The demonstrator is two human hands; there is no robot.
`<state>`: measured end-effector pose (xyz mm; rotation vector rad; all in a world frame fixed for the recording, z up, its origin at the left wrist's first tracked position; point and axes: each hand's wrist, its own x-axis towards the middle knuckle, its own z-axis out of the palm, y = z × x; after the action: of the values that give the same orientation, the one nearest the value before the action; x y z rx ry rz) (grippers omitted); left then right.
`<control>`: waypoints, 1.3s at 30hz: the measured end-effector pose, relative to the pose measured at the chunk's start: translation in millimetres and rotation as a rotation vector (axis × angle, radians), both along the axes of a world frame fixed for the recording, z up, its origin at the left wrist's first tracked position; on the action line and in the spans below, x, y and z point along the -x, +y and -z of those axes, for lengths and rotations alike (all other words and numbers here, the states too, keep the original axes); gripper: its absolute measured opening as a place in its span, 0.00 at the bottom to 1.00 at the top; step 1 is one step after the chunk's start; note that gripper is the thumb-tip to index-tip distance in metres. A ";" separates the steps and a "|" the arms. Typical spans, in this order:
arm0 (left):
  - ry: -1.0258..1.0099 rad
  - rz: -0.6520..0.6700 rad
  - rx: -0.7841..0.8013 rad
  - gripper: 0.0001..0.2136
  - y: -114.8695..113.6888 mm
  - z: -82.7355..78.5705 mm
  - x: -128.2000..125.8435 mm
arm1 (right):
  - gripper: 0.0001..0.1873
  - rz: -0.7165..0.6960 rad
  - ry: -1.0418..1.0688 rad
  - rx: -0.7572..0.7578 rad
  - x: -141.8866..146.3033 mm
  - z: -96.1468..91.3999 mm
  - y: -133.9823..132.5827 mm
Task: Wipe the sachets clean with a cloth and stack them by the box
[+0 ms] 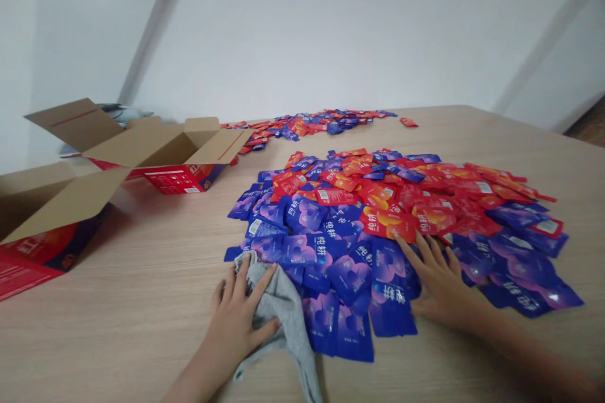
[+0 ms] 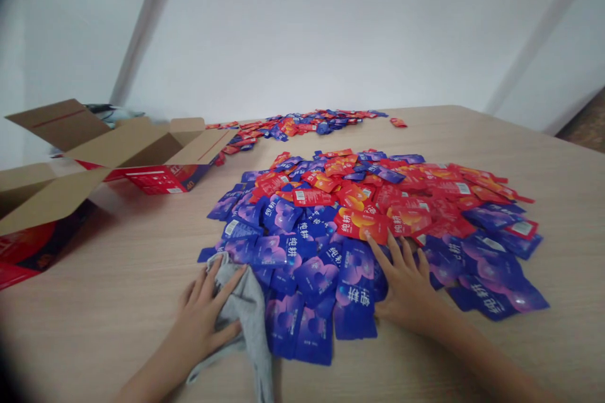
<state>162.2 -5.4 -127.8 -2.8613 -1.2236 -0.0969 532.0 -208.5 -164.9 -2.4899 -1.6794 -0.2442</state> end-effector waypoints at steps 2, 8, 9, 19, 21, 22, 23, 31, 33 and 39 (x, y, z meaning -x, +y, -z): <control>0.002 0.016 -0.004 0.34 7.8 -0.8 -8.6 | 0.60 -0.010 -0.006 0.003 -4.0 -0.3 12.2; 0.013 -0.001 0.007 0.30 23.0 -4.1 -28.2 | 0.58 -0.022 0.014 0.013 -12.8 -5.8 44.1; 0.008 -0.004 0.009 0.29 24.0 -4.1 -30.0 | 0.58 -0.018 0.019 0.020 -13.2 -7.8 48.6; -0.423 -0.020 0.327 0.20 34.4 -16.9 -10.2 | 0.58 -0.065 0.167 0.073 -16.8 -33.0 42.4; -0.672 -0.124 0.396 0.19 29.5 -32.8 -0.7 | 0.52 -0.094 0.168 -0.026 -4.6 -52.3 27.1; -0.791 -0.203 0.424 0.19 23.4 -42.5 1.7 | 0.47 -0.107 0.175 -0.091 5.3 -64.0 19.6; -0.895 -0.283 0.453 0.18 14.2 -52.8 1.4 | 0.43 -0.129 0.206 -0.150 17.7 -76.3 12.7; -1.002 0.121 0.927 0.17 -119.6 -111.0 -70.5 | 0.48 -0.461 0.929 -0.348 145.8 -119.0 -4.7; -0.935 0.230 1.077 0.19 -135.3 -111.5 -77.8 | 0.38 -0.355 1.071 -0.406 154.1 -107.4 -9.8; -0.665 0.117 0.517 0.16 -112.9 -80.6 -82.2 | 0.25 0.090 0.774 -0.700 101.2 -72.7 -53.9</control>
<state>244.4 -118.3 -47.2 -3.4990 -1.3047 -0.9311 430.7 -262.4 -92.2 -1.7796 -0.9428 0.1101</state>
